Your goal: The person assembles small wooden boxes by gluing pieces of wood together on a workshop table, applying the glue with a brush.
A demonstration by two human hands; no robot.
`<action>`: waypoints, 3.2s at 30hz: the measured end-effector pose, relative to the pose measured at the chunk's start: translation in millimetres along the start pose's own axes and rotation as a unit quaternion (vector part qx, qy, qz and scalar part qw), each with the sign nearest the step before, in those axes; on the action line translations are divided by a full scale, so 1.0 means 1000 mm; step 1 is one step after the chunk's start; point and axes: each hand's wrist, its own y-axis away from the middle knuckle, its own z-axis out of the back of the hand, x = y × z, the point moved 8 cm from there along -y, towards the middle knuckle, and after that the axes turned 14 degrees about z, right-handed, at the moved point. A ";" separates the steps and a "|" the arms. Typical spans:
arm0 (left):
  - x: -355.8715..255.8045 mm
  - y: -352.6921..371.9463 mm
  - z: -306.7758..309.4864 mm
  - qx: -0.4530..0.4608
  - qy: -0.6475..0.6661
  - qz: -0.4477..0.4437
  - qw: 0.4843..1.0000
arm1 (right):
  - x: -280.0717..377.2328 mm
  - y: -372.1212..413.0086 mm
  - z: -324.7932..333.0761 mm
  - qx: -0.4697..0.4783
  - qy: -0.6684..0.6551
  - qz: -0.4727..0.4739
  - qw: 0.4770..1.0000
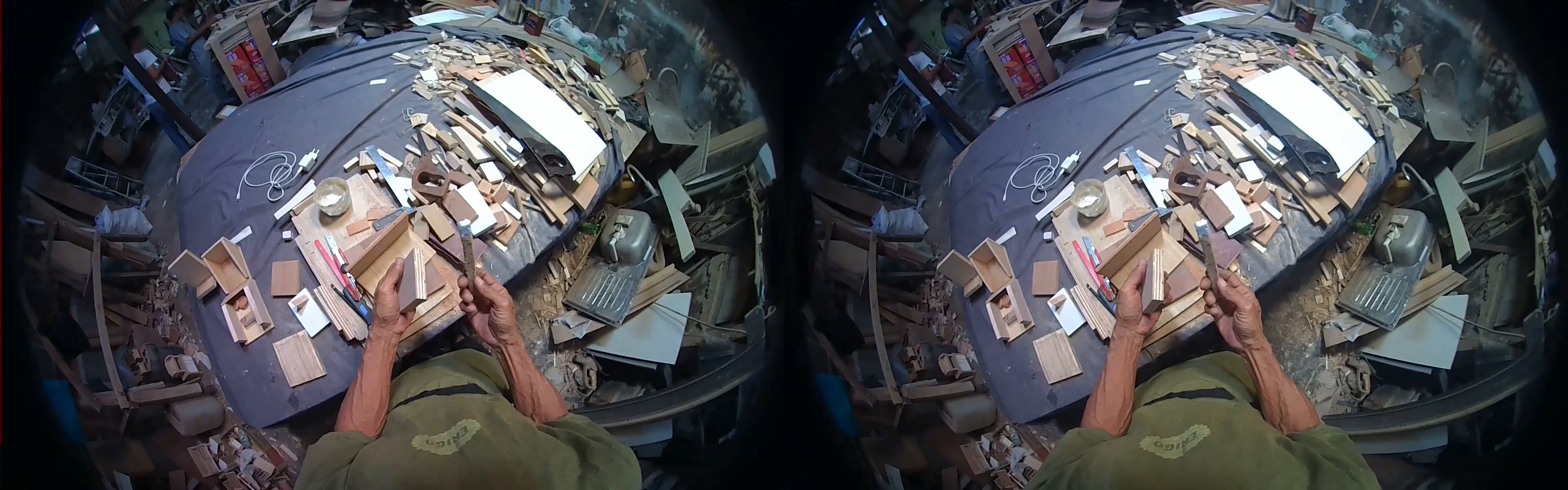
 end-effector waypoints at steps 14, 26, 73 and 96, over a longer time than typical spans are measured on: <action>0.006 -0.036 -0.014 -0.050 -0.062 -0.128 0.989 | 0.010 -0.049 0.034 0.001 0.101 -0.002 0.995; 0.001 -0.114 -0.095 -0.129 -0.313 -0.211 0.917 | 0.065 -0.094 0.081 -0.117 0.129 0.089 0.981; 0.034 -0.122 -0.109 0.096 -0.141 -0.141 0.975 | 0.080 -0.117 0.100 -0.160 0.254 0.141 0.943; 0.046 -0.117 -0.109 0.102 -0.039 -0.137 0.985 | 0.089 -0.122 0.083 -0.124 0.402 0.180 0.889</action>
